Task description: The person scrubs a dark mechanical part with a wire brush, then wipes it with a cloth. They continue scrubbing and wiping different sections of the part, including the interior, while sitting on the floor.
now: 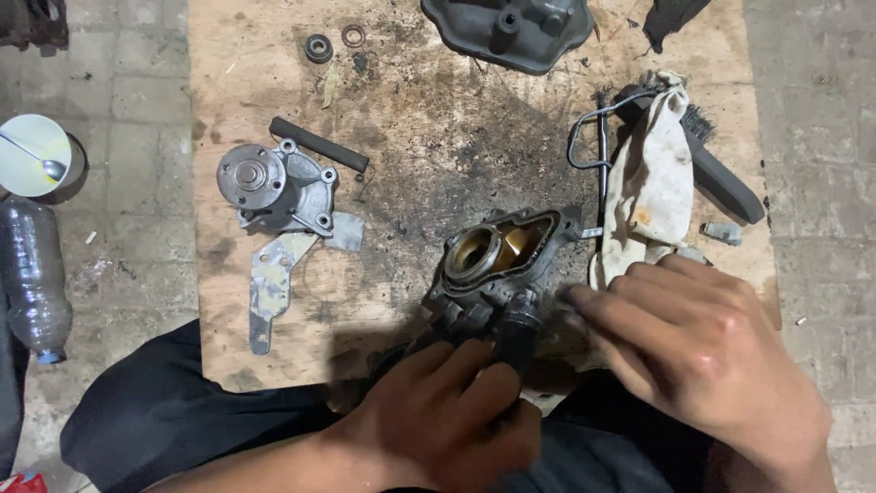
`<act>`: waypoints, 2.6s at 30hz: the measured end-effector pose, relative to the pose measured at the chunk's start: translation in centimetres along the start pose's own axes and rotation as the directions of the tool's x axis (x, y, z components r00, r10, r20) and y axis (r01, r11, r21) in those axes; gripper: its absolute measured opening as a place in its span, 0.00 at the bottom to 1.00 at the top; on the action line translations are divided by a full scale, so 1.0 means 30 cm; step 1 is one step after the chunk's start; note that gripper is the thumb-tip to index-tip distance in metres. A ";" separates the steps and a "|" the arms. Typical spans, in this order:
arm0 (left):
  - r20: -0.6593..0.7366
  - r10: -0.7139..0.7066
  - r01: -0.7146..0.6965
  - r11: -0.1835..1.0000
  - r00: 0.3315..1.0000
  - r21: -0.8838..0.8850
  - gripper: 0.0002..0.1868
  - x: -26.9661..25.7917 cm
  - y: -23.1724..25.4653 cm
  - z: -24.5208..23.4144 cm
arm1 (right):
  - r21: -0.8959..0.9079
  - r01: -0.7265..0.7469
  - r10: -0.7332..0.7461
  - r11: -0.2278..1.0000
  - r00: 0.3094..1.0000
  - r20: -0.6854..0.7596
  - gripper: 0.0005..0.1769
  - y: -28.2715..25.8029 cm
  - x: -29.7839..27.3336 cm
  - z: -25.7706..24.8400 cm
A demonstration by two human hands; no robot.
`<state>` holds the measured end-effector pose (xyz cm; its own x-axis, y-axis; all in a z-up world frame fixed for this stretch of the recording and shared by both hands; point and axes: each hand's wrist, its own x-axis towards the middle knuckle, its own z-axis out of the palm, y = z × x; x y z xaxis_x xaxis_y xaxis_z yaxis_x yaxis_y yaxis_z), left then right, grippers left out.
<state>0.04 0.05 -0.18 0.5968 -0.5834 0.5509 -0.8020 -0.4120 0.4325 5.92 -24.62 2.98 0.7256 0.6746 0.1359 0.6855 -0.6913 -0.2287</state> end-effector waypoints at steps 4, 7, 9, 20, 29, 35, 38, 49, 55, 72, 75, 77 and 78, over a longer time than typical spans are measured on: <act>-0.019 -0.013 0.013 1.000 1.000 -0.009 0.11 -0.004 0.003 0.014 | -0.079 -0.008 0.015 0.997 0.997 0.080 0.15 -0.003 -0.009 0.015; -0.007 -0.004 0.004 1.000 1.000 -0.015 0.12 -0.009 -0.002 0.021 | -0.210 0.022 -0.006 0.977 0.997 0.073 0.22 -0.040 -0.009 -0.009; -0.015 -0.009 0.009 1.000 1.000 -0.007 0.12 -0.014 0.000 0.029 | -0.231 0.035 -0.030 0.972 0.999 0.024 0.18 -0.054 -0.001 0.009; -0.022 -0.004 0.003 0.999 1.000 -0.042 0.13 -0.008 0.000 0.016 | -0.419 0.026 -0.093 0.908 0.986 -0.141 0.07 -0.005 -0.007 0.038; -0.005 -0.024 0.024 0.998 1.000 -0.064 0.14 -0.013 0.003 0.020 | -0.300 -0.023 0.032 0.954 0.999 0.024 0.17 0.080 -0.040 0.079; -0.187 0.005 0.002 0.999 0.982 0.036 0.09 -0.011 -0.049 0.023 | -0.216 -0.185 0.150 0.959 0.975 -0.166 0.01 0.125 0.000 0.061; -0.196 -0.075 0.073 0.997 0.978 -0.019 0.15 -0.038 -0.091 0.000 | -0.229 -0.339 0.353 0.913 0.935 0.023 0.12 0.163 0.015 0.123; -0.356 -0.271 0.324 0.941 0.894 0.097 0.15 -0.114 -0.256 -0.060 | -0.073 -0.456 0.455 0.887 0.890 -0.030 0.37 0.231 -0.077 0.113; -0.393 -0.307 0.341 0.940 0.866 0.016 0.13 -0.057 -0.268 -0.134 | 0.013 -0.510 0.507 0.860 0.858 0.080 0.08 0.280 -0.107 0.136; -0.256 -0.282 0.304 0.951 0.925 0.049 0.10 -0.048 -0.186 -0.081 | 0.306 0.210 0.047 0.928 0.751 -0.658 0.13 -0.063 0.158 0.400; -0.232 -0.246 0.258 0.966 0.941 0.021 0.07 0.005 -0.172 -0.120 | 0.207 0.265 -0.103 0.942 0.812 -0.574 0.20 0.008 0.135 0.364; -0.217 -0.228 0.231 0.973 0.949 -0.013 0.07 0.012 -0.158 -0.122 | 0.159 0.271 -0.141 0.949 0.821 -0.553 0.23 0.026 0.097 0.350; -0.213 -0.232 0.236 0.972 0.949 -0.009 0.07 0.006 -0.160 -0.124 | 0.167 0.259 -0.120 0.951 0.811 -0.573 0.18 0.030 0.098 0.361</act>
<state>4.10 4.52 0.50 0.7581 -0.3090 0.5742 -0.6384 -0.5315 0.5568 8.02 -20.47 -7.26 0.5406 0.4812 0.6901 0.8298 -0.4401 -0.3432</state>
